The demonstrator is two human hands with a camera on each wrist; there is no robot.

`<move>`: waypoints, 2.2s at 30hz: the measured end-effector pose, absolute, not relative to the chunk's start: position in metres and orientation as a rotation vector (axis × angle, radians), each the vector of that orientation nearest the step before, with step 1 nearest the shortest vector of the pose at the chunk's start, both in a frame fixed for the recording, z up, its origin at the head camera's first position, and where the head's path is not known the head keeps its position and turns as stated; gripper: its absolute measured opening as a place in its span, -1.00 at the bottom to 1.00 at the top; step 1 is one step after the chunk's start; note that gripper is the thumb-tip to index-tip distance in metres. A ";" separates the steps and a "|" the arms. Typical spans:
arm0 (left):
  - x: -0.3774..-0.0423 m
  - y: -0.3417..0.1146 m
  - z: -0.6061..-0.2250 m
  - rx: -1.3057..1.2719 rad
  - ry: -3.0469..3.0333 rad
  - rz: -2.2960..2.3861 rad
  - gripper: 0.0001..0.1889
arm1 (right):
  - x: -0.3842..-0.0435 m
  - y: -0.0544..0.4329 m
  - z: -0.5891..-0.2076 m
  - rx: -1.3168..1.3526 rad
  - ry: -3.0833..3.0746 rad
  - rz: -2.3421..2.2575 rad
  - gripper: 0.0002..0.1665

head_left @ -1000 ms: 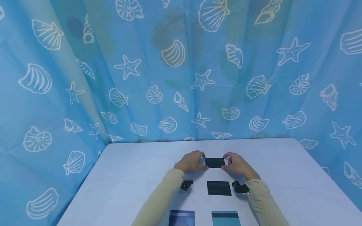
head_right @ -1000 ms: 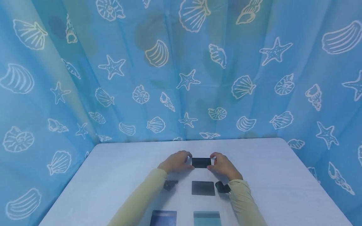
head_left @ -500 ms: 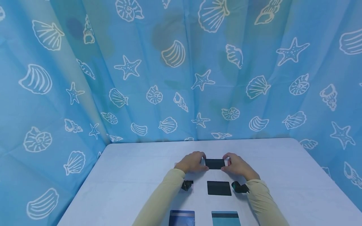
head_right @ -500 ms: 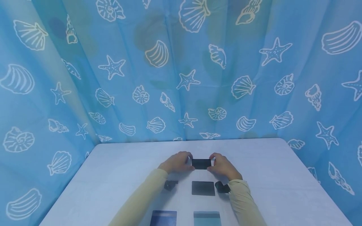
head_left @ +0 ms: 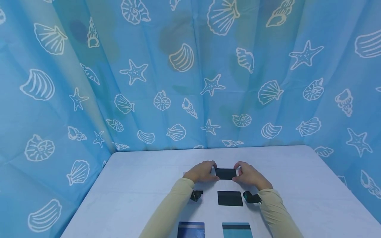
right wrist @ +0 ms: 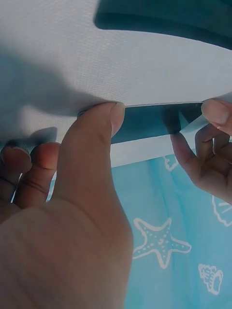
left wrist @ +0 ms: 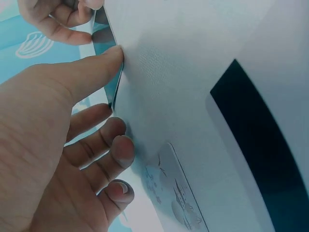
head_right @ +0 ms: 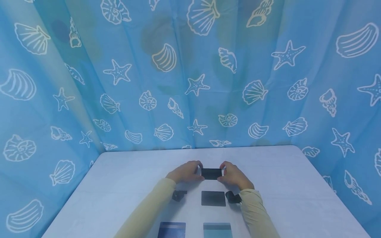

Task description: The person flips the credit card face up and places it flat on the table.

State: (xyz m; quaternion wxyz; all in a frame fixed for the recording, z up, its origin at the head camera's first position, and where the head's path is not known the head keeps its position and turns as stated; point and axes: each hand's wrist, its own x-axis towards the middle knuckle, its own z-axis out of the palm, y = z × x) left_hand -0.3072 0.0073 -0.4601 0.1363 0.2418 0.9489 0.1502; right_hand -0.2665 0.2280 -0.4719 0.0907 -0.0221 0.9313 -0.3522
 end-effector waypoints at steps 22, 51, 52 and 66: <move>-0.305 0.006 -0.465 0.710 2.750 0.443 -0.47 | -0.266 0.231 -0.472 -0.127 2.728 -1.038 -0.29; -0.305 0.006 -0.465 0.736 2.748 0.422 -0.36 | -0.265 0.234 -0.460 -0.191 2.747 -1.022 -0.25; -0.306 0.006 -0.465 0.740 2.753 0.422 -0.35 | -0.265 0.234 -0.459 -0.198 2.750 -1.018 -0.25; -0.302 0.017 -0.454 0.838 2.762 0.449 -0.30 | -0.259 0.232 -0.447 -0.225 2.765 -1.044 -0.26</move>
